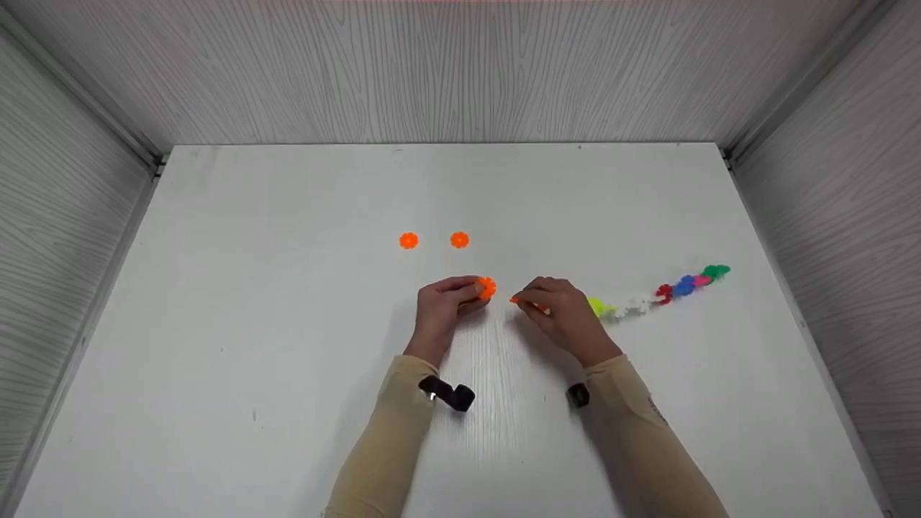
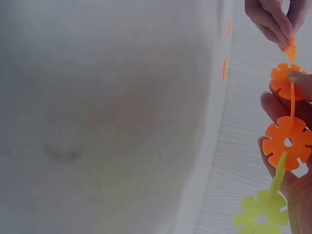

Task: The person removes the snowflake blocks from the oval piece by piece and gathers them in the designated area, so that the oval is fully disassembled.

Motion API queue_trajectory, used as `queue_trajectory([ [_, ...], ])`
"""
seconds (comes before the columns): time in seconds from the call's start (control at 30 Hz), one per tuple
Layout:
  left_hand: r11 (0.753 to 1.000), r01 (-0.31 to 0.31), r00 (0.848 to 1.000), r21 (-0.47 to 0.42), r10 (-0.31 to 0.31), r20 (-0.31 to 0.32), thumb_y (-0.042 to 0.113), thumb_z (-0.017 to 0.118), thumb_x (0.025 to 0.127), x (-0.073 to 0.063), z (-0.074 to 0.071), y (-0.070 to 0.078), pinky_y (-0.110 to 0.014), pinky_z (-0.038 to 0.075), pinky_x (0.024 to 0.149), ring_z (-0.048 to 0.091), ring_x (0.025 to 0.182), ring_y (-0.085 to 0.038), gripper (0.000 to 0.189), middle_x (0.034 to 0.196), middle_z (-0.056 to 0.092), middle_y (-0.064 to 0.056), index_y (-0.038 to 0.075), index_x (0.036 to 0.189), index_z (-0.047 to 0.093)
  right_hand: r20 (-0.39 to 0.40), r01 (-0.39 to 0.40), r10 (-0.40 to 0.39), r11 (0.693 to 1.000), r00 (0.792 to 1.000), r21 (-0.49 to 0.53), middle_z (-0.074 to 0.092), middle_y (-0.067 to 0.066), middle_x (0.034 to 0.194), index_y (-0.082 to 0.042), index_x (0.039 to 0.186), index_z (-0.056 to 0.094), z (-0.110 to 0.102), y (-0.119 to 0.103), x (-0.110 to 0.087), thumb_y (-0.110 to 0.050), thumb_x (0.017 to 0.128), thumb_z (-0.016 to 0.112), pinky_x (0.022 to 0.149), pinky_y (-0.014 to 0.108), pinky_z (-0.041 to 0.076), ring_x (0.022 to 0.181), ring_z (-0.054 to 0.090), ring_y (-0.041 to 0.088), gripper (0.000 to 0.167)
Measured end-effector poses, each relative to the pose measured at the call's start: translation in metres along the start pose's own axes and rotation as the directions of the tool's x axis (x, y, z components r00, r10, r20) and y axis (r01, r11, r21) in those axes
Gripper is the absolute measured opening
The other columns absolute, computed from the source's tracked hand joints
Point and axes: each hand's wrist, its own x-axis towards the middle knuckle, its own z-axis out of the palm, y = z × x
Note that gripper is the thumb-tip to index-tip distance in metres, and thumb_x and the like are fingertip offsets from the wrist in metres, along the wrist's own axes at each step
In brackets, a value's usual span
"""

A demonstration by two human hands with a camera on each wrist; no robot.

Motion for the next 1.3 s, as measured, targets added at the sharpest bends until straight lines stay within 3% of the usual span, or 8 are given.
queue_trajectory([
  [0.17, 0.994, -0.038, 0.997, 0.101, 0.045, -0.062, -0.004, 0.070, 0.088, 0.005, 0.009, 0.008, -0.033, 0.059, 0.076, 0.071, 0.085, -0.026, 0.015, 0.098, 0.070, -0.019, -0.008, 0.102, 0.072, -0.019, -0.005, 0.004, 0.999, 1.000, -0.036, 0.068, 0.000, 0.090, -0.008, 0.097, 0.077, -0.001, -0.002, 0.000, -0.003, 0.086, 0.075, 0.078, 0.037, 0.051, 0.081, 0.060, 0.018, 0.012],
  [0.47, 0.965, -0.090, 0.996, 0.248, 0.092, 0.003, -0.008, 0.070, 0.086, 0.040, 0.035, 0.013, -0.033, 0.059, 0.073, 0.071, 0.083, -0.027, 0.013, 0.096, 0.069, -0.019, -0.010, 0.099, 0.072, -0.041, -0.048, 0.048, 0.999, 0.998, -0.008, 0.065, -0.001, 0.093, -0.008, 0.098, 0.076, 0.003, 0.004, -0.005, 0.000, 0.086, 0.074, 0.074, 0.030, 0.053, 0.085, 0.059, 0.014, 0.015],
  [0.77, 0.908, -0.166, 0.969, 0.386, 0.222, -0.105, -0.010, 0.071, 0.083, 0.077, 0.050, 0.008, -0.035, 0.060, 0.071, 0.070, 0.078, -0.030, 0.007, 0.086, 0.069, -0.016, -0.008, 0.090, 0.073, -0.055, -0.039, 0.039, 0.999, 0.998, 0.002, 0.066, -0.001, 0.095, -0.007, 0.097, 0.076, 0.007, 0.010, -0.009, -0.002, 0.086, 0.075, 0.075, 0.030, 0.053, 0.087, 0.060, 0.014, 0.012],
  [0.9, 0.859, -0.145, 0.960, 0.491, 0.243, -0.142, -0.006, 0.070, 0.083, 0.087, 0.056, 0.005, -0.028, 0.058, 0.065, 0.069, 0.073, -0.025, 0.007, 0.084, 0.069, -0.013, -0.003, 0.088, 0.074, -0.041, -0.045, 0.045, 0.999, 0.998, 0.003, 0.065, -0.001, 0.095, -0.007, 0.097, 0.076, 0.006, 0.010, -0.009, -0.003, 0.087, 0.074, 0.076, 0.030, 0.053, 0.087, 0.060, 0.014, 0.011],
  [1.07, 0.798, -0.047, 0.964, 0.601, 0.194, -0.181, 0.001, 0.068, 0.084, 0.091, 0.060, 0.002, -0.026, 0.055, 0.064, 0.066, 0.074, -0.018, 0.013, 0.085, 0.070, -0.004, 0.006, 0.092, 0.077, -0.047, -0.052, 0.052, 0.999, 0.998, 0.011, 0.065, -0.001, 0.093, -0.006, 0.095, 0.076, 0.005, 0.009, -0.010, 0.000, 0.086, 0.074, 0.076, 0.030, 0.054, 0.087, 0.060, 0.013, 0.011],
  [1.3, 0.766, -0.014, 0.966, 0.642, 0.176, -0.189, 0.003, 0.068, 0.086, 0.096, 0.064, 0.002, -0.028, 0.055, 0.065, 0.064, 0.074, -0.019, 0.013, 0.087, 0.069, -0.002, 0.009, 0.093, 0.077, -0.055, -0.054, 0.054, 0.999, 0.997, 0.004, 0.065, -0.002, 0.091, -0.006, 0.095, 0.076, 0.005, 0.011, -0.011, 0.001, 0.083, 0.076, 0.074, 0.031, 0.053, 0.085, 0.060, 0.014, 0.014],
])
